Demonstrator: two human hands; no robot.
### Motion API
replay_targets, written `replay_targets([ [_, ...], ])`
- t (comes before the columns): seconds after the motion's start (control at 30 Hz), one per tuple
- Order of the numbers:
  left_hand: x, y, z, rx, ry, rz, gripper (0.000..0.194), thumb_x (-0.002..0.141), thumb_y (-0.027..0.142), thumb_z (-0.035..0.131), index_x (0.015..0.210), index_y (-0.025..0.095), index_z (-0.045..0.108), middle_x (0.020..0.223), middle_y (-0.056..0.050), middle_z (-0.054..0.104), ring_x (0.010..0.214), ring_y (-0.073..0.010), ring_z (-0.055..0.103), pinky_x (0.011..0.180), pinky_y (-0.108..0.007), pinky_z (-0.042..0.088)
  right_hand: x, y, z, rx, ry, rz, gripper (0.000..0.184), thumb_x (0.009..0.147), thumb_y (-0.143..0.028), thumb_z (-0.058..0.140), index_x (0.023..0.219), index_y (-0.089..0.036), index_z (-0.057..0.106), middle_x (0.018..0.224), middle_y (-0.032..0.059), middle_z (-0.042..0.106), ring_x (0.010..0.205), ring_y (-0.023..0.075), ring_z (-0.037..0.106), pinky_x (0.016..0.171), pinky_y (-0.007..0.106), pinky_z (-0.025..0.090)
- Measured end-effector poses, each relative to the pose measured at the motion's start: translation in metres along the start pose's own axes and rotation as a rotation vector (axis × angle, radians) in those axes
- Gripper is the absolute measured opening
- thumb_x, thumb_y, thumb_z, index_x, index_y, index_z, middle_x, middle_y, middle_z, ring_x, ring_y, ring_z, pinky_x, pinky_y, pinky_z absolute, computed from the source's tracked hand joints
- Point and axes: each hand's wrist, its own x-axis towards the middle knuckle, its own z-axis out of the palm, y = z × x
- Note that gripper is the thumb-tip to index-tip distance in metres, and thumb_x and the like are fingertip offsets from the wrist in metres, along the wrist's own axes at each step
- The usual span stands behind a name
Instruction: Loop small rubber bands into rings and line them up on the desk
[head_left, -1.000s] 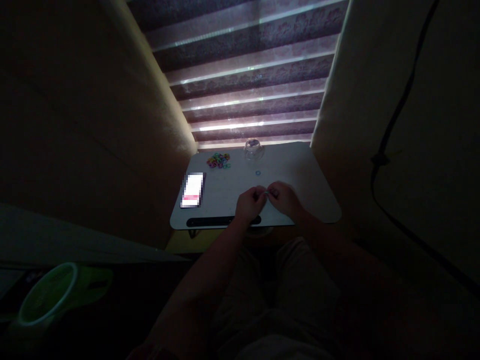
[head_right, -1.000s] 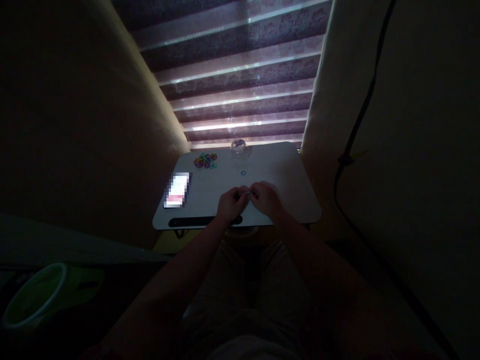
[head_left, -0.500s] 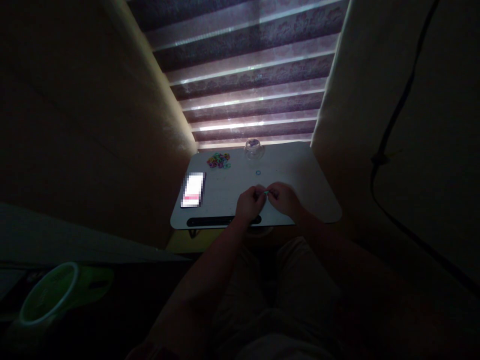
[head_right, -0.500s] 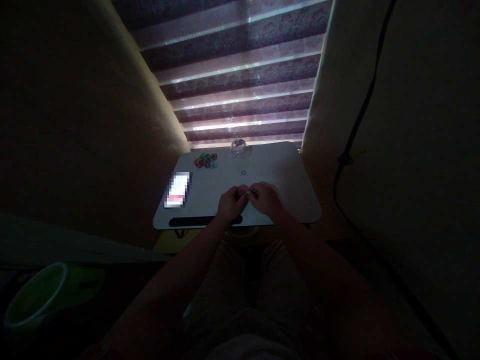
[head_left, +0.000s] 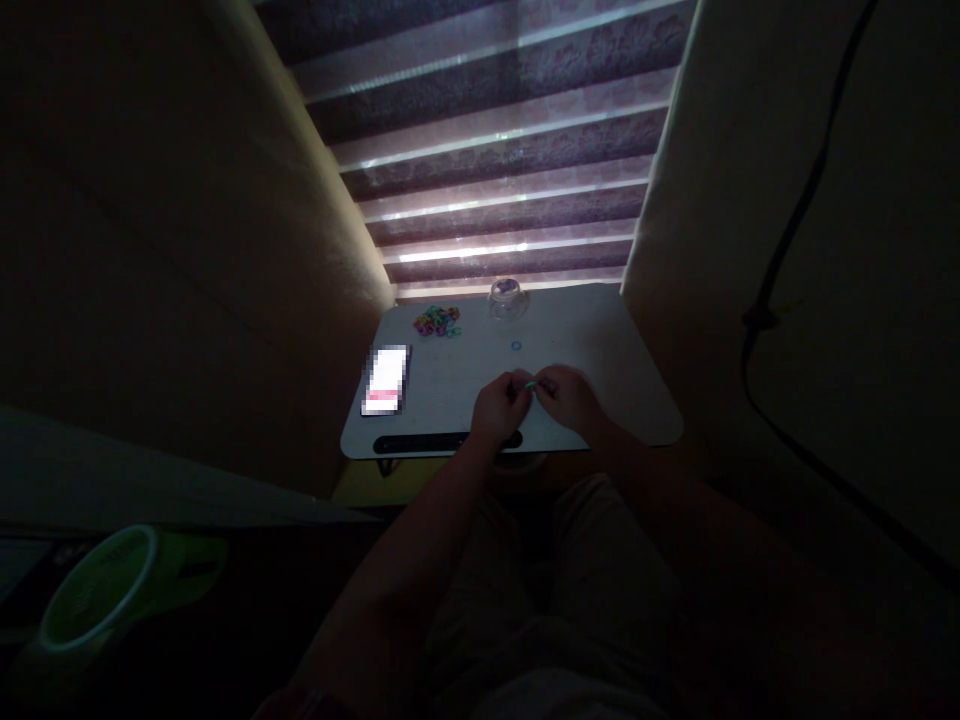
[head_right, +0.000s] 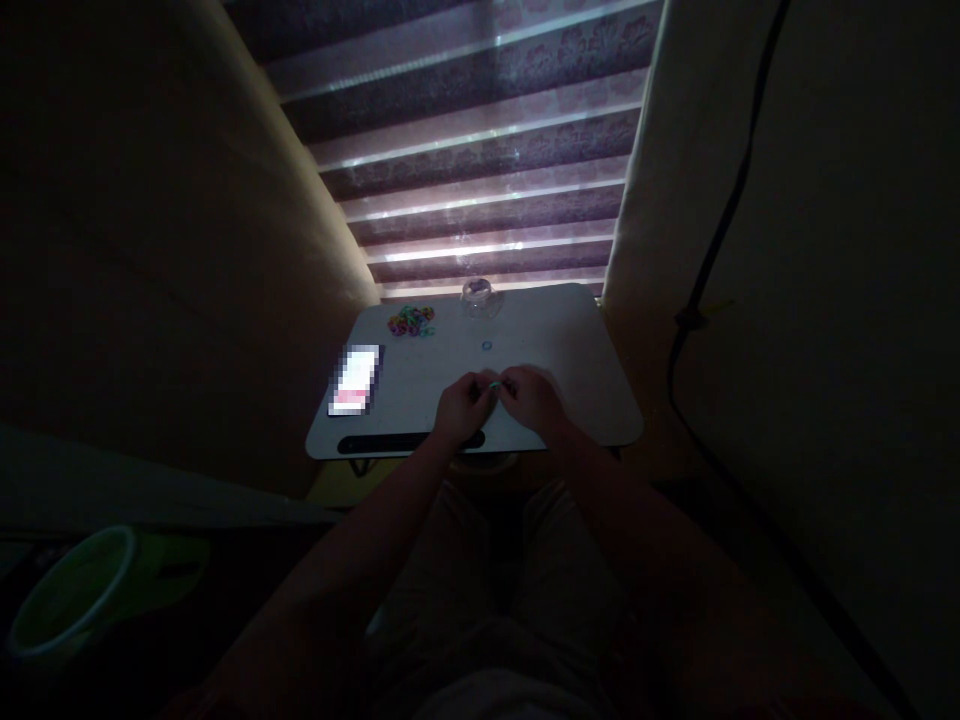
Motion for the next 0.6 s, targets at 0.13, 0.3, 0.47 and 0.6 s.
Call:
replay_targets([
  [0.13,0.0001,0.0013,-0.0006,-0.002,-0.019,-0.013,0.019,0.086,0.035,0.057,0.094,0.020,0.064,0.080,-0.002,0.069,0.071,-0.0137,0.062,0.066,-0.025,0.045,-0.0002,0.0002,0.0008,0.008,0.000,0.005,0.008,0.079,-0.022,0.057,0.072,-0.021,0.062,0.069,0.0018,0.060,0.066,0.0158,0.053,0.063,0.028,0.039],
  [0.3,0.0002,0.0028,-0.0020,0.002,-0.034,-0.021,0.019,0.086,0.034,0.057,0.094,0.020,0.064,0.082,-0.003,0.069,0.072,-0.0140,0.062,0.068,-0.025,0.046,0.0002,0.0016,0.0018,0.005,0.004,0.005,0.009,0.079,-0.022,0.057,0.073,-0.021,0.063,0.071,0.0024,0.061,0.068,0.0165,0.054,0.066,0.028,0.040],
  [0.47,0.0006,-0.0004,-0.0001,0.007,-0.030,-0.023,0.017,0.085,0.035,0.057,0.092,0.020,0.064,0.081,-0.002,0.068,0.073,-0.0141,0.061,0.068,-0.025,0.046,0.0003,0.0029,0.0008,-0.049,-0.017,-0.011,0.011,0.078,-0.021,0.056,0.067,-0.021,0.060,0.067,0.0020,0.058,0.065,0.0160,0.051,0.062,0.028,0.036],
  [0.6,0.0008,-0.0018,0.0008,0.020,-0.030,-0.010,0.018,0.086,0.036,0.055,0.089,0.020,0.061,0.078,-0.001,0.066,0.070,-0.0135,0.058,0.066,-0.025,0.043,-0.0002,0.0027,0.0010,-0.044,-0.009,-0.017,0.012,0.080,-0.023,0.055,0.069,-0.021,0.059,0.068,0.0018,0.057,0.066,0.0161,0.050,0.064,0.028,0.036],
])
